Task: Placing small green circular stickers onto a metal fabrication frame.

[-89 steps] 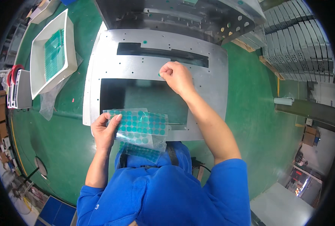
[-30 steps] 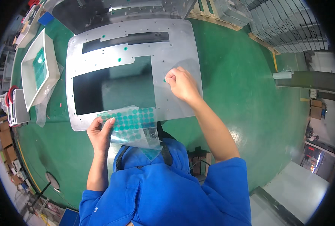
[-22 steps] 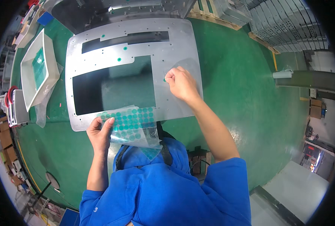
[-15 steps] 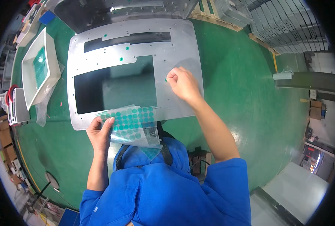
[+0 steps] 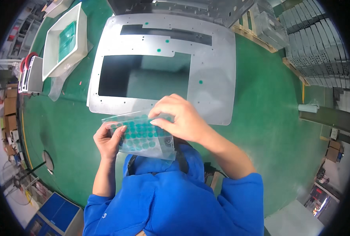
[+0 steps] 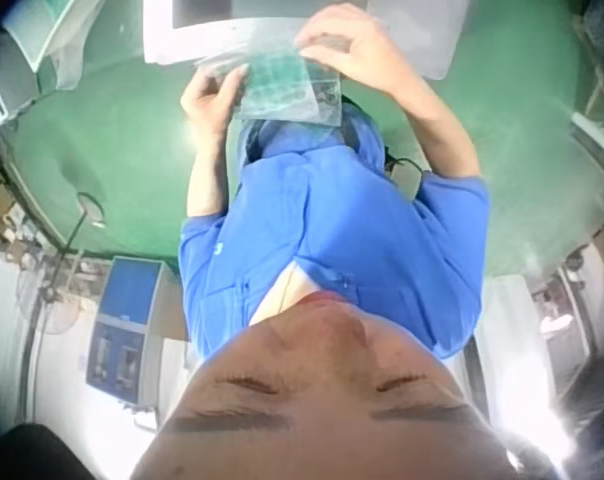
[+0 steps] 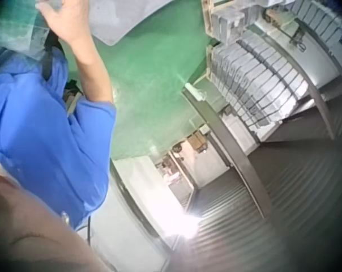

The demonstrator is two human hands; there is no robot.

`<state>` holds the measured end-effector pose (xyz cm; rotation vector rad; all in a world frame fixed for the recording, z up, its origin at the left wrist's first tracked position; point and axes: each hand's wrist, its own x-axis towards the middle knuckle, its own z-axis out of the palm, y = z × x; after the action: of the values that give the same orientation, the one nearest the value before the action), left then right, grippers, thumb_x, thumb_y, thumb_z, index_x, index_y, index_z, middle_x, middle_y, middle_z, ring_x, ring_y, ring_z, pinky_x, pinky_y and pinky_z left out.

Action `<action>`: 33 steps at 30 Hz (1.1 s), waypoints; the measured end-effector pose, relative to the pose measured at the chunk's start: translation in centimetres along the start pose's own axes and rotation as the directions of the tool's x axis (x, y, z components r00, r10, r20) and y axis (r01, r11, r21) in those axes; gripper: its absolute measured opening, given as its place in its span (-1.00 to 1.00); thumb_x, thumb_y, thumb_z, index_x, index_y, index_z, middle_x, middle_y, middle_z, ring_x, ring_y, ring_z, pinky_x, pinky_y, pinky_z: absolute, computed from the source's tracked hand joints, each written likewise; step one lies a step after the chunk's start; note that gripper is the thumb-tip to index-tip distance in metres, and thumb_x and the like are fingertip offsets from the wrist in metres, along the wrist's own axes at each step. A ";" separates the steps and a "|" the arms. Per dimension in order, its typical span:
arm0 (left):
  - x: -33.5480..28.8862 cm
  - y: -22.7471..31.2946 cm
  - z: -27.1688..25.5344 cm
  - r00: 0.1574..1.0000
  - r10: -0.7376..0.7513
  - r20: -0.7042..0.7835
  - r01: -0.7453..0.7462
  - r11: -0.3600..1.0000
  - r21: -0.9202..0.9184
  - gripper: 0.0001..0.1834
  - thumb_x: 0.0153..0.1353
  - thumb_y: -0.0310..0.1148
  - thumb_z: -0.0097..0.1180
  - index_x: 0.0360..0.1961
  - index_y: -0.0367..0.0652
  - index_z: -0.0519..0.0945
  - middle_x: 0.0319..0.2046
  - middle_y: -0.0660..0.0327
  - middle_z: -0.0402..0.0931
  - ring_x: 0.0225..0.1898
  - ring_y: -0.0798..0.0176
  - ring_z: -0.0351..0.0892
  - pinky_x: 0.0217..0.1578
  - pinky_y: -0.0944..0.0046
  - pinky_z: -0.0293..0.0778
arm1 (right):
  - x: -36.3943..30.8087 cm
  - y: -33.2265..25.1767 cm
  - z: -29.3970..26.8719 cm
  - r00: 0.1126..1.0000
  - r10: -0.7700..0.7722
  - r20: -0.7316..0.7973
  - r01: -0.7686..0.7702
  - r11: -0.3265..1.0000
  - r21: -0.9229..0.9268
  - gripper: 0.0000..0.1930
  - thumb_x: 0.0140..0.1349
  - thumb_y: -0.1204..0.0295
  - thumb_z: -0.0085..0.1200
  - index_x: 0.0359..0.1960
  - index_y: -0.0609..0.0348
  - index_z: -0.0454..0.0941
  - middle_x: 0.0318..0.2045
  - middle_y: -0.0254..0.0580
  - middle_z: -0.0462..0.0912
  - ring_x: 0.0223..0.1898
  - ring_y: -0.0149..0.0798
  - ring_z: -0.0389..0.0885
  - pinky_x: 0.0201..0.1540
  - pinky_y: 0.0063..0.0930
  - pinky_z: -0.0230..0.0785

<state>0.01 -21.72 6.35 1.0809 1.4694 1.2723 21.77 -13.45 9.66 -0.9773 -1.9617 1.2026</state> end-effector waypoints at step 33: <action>0.2 -3.0 -6.1 0.972 -0.234 0.001 0.230 0.955 -0.187 -0.88 -0.08 -0.54 0.24 -0.54 -0.27 0.50 -0.55 0.33 0.49 -0.53 0.59 0.34 -0.50 0.60 0.25 | 0.7 4.5 6.6 0.875 0.388 -0.290 -0.472 0.816 -0.333 -0.96 -0.02 0.47 0.04 -0.53 0.14 0.49 -0.53 -0.30 0.42 -0.43 -0.31 0.39 -0.34 -0.43 0.28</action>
<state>-6.13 -23.20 3.87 0.7502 1.4150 1.2286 17.20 -14.40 3.10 -1.7674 -1.9018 0.8829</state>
